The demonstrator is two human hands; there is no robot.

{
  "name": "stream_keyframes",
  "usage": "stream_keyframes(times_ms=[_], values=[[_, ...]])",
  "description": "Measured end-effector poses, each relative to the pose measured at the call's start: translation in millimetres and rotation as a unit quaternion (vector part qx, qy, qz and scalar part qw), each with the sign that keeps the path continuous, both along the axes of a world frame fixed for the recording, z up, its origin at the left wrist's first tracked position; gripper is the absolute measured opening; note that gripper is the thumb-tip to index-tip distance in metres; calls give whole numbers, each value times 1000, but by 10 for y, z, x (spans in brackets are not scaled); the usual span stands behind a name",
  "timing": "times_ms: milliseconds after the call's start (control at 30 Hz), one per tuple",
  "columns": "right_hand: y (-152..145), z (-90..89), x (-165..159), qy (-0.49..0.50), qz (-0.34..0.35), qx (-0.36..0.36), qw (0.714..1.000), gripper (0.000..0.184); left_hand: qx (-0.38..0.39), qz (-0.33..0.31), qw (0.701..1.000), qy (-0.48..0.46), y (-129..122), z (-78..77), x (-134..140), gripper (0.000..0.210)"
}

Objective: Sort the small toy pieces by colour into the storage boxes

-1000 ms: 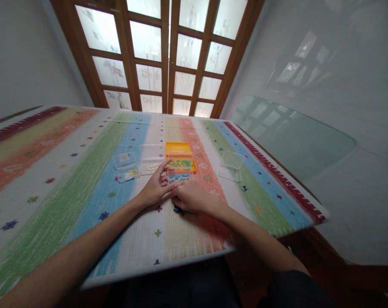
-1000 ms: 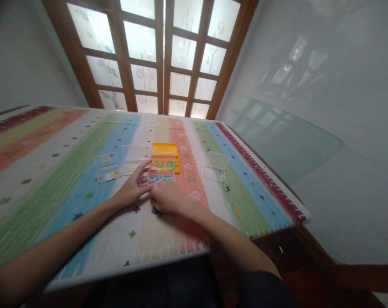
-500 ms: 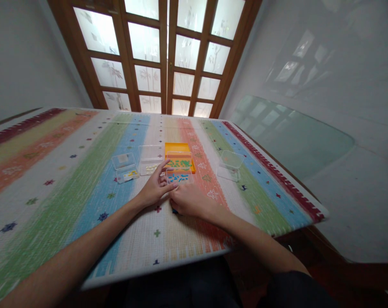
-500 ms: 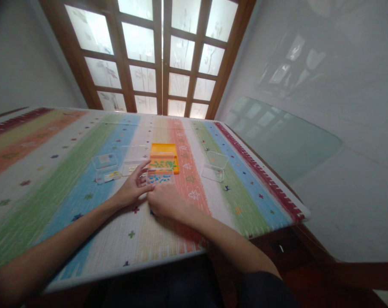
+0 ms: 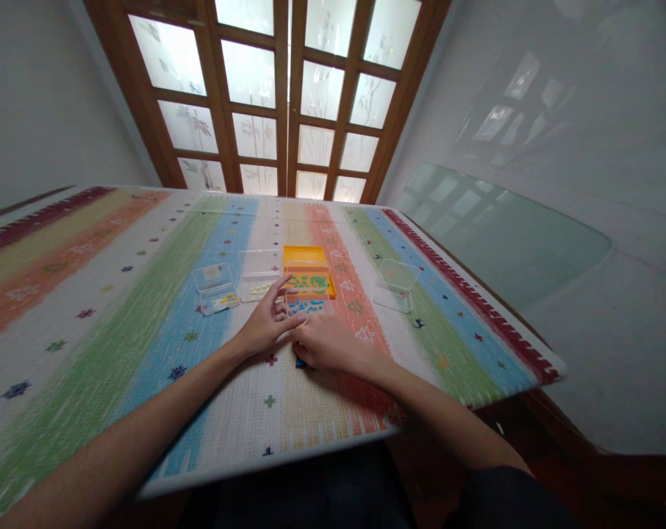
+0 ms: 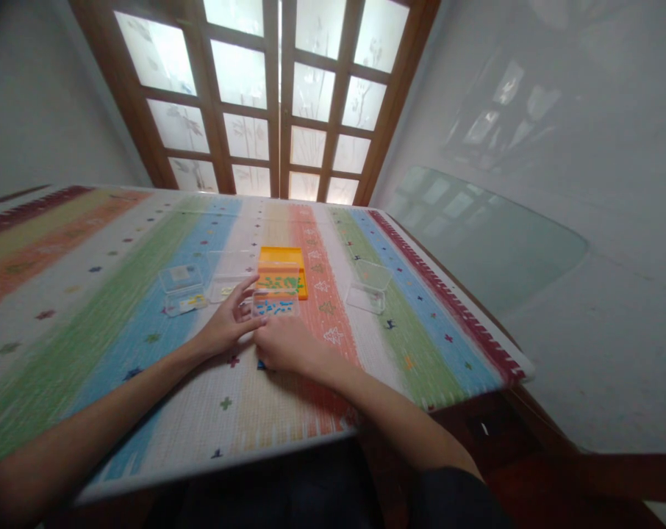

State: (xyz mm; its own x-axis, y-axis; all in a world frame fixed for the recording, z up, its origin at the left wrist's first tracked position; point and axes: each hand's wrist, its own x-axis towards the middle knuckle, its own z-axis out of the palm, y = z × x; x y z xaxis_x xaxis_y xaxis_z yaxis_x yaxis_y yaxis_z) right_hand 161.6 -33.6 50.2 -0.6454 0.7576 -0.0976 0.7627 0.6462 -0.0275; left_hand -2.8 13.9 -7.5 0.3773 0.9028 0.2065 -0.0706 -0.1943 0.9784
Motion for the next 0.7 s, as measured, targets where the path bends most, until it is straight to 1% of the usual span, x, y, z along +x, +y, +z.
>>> stream_keyframes(times_ms=[100,233,333,400,433,533,700], values=[[-8,61,17,11,5,-14,1000,23,5,-1,1000,-6,13,-21,-7,93],[52,236,164,81,5,-9,997,19,-2,-3,1000,-6,14,-21,-10,94],[181,352,336,132,-44,5,990,17,-12,4,1000,-1,-9,5,-5,93],[280,388,435,144,-76,14,987,17,-18,5,1000,-3,-25,23,1,93],[325,392,472,144,-98,22,984,16,-21,4,1000,-6,-30,30,4,93],[414,358,529,118,-125,7,985,18,-29,1,1000,-8,-32,31,6,93],[463,249,532,86,-136,-12,987,22,-25,9,1000,-7,-16,8,-1,92]])
